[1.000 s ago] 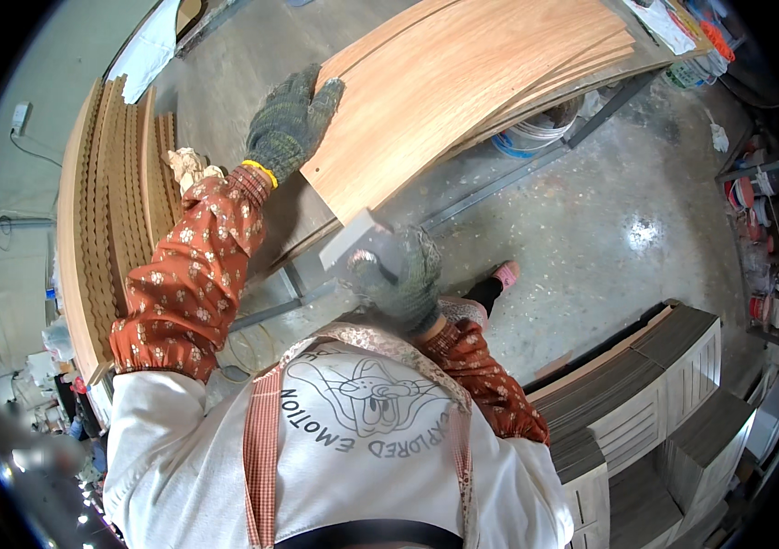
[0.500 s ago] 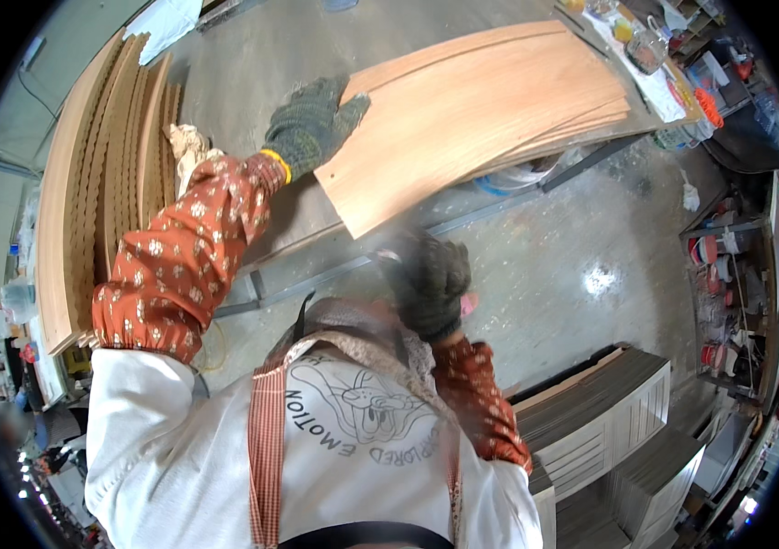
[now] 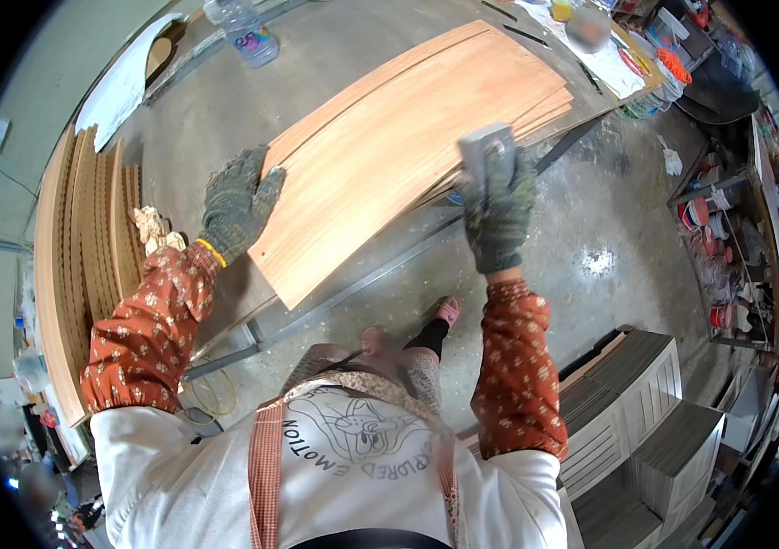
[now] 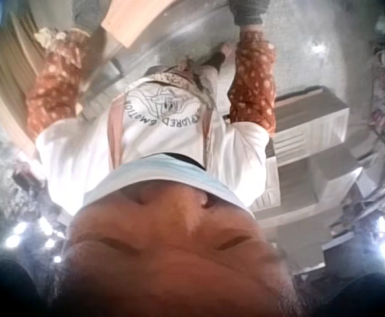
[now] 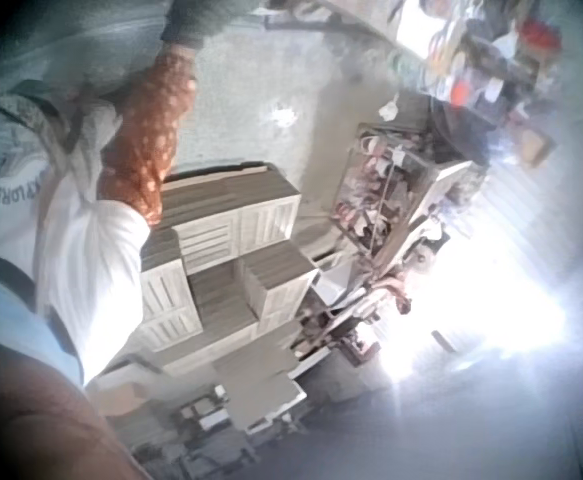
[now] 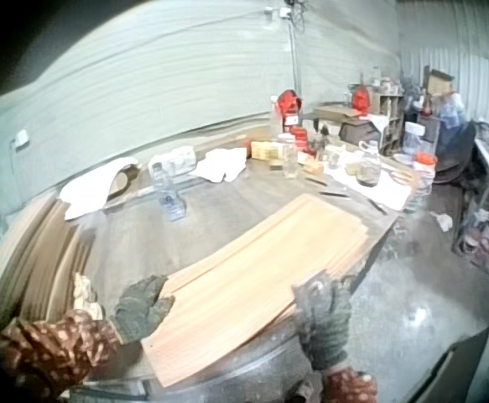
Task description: The person applies a yellow sponge to the surface of wooden panels, then uses a sanding block to smooth the faces and edges of several individual boards on a workbench.
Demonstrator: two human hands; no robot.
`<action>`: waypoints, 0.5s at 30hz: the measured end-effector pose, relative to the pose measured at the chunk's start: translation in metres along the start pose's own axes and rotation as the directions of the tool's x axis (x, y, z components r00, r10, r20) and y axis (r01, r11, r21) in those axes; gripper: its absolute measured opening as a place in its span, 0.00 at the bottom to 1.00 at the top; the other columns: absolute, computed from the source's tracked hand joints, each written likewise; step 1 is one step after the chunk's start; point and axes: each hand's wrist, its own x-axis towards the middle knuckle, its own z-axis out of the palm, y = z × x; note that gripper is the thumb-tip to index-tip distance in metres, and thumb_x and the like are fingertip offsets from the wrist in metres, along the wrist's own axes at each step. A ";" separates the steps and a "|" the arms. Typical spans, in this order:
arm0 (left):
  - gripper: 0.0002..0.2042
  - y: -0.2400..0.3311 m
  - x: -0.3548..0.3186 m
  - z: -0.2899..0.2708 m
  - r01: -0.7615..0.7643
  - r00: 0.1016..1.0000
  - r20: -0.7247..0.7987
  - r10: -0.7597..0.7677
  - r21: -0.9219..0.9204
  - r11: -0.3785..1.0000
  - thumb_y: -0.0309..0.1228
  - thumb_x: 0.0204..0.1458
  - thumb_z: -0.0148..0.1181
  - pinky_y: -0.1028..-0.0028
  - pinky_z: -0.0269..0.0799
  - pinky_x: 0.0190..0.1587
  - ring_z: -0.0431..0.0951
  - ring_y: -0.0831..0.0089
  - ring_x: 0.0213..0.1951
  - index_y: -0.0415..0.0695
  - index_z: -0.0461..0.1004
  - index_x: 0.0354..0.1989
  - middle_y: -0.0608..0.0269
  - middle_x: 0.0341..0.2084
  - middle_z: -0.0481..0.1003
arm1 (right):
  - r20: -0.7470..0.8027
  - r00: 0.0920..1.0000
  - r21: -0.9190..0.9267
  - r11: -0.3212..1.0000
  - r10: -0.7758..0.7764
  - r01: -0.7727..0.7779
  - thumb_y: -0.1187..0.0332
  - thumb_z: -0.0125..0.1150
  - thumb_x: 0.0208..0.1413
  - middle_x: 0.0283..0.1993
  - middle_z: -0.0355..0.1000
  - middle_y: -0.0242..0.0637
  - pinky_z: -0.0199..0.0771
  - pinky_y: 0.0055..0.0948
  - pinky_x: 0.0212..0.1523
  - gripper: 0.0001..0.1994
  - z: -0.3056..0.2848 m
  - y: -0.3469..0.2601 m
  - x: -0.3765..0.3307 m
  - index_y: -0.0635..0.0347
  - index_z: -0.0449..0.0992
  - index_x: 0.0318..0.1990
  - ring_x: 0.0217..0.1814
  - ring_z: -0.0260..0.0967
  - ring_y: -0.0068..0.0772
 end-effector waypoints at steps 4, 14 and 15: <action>0.24 0.010 0.010 -0.006 -0.127 0.991 -0.014 0.132 0.190 0.974 0.44 0.57 0.46 0.56 0.58 0.57 0.68 0.50 0.52 0.39 0.65 0.55 0.45 0.50 0.69 | -0.013 0.963 0.221 0.939 -0.268 0.264 0.59 0.54 0.52 0.55 0.64 0.48 0.62 0.44 0.55 0.23 -0.026 -0.020 0.006 0.54 0.68 0.56 0.55 0.62 0.45; 0.31 0.157 0.136 0.042 -0.021 0.997 0.080 0.019 0.023 1.000 0.52 0.56 0.46 0.60 0.62 0.56 0.69 0.49 0.51 0.34 0.65 0.55 0.40 0.48 0.70 | -0.035 0.886 0.519 0.750 -0.462 0.411 0.59 0.54 0.53 0.60 0.63 0.34 0.59 0.42 0.61 0.16 -0.030 -0.020 -0.009 0.45 0.73 0.49 0.58 0.62 0.36; 0.31 0.163 0.141 0.042 -0.053 0.995 0.080 0.051 0.013 0.999 0.52 0.56 0.46 0.60 0.62 0.56 0.69 0.49 0.51 0.34 0.64 0.55 0.40 0.48 0.70 | 0.019 0.860 0.578 0.707 -0.510 0.407 0.60 0.55 0.52 0.58 0.65 0.35 0.59 0.42 0.61 0.16 -0.054 0.023 0.028 0.46 0.74 0.49 0.58 0.63 0.36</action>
